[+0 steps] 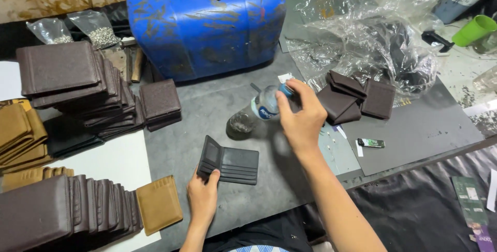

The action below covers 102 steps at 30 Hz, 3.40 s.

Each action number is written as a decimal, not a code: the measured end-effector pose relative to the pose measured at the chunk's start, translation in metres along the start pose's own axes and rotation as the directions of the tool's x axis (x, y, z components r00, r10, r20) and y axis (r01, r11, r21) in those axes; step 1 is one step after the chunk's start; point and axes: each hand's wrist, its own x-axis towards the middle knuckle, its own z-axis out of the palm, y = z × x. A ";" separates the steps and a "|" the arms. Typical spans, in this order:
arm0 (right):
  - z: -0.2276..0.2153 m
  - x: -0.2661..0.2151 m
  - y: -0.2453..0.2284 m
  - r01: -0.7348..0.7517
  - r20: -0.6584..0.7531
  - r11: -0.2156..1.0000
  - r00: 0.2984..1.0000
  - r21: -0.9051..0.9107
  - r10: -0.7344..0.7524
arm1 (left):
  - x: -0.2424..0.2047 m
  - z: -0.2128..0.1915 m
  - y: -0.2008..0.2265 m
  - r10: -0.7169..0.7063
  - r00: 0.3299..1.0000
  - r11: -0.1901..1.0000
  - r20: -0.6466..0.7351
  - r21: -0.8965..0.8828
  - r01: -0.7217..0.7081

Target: Inspecting and folding leather wallets at a workshop table

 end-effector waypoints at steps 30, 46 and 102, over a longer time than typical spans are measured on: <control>-0.018 -0.077 0.061 -0.559 0.110 -0.060 0.056 0.827 0.992 | 0.035 0.029 -0.120 0.297 0.910 0.875 -0.288 0.463 -0.140; 0.033 0.054 0.014 0.457 0.396 0.883 0.795 0.109 -0.460 | 0.018 0.022 -0.074 0.371 0.888 0.922 -0.273 0.217 -0.319; 0.016 -0.160 0.008 0.330 0.711 0.944 0.667 -0.016 -0.222 | -0.032 -0.018 -0.021 0.743 0.653 0.666 0.149 -0.057 -0.744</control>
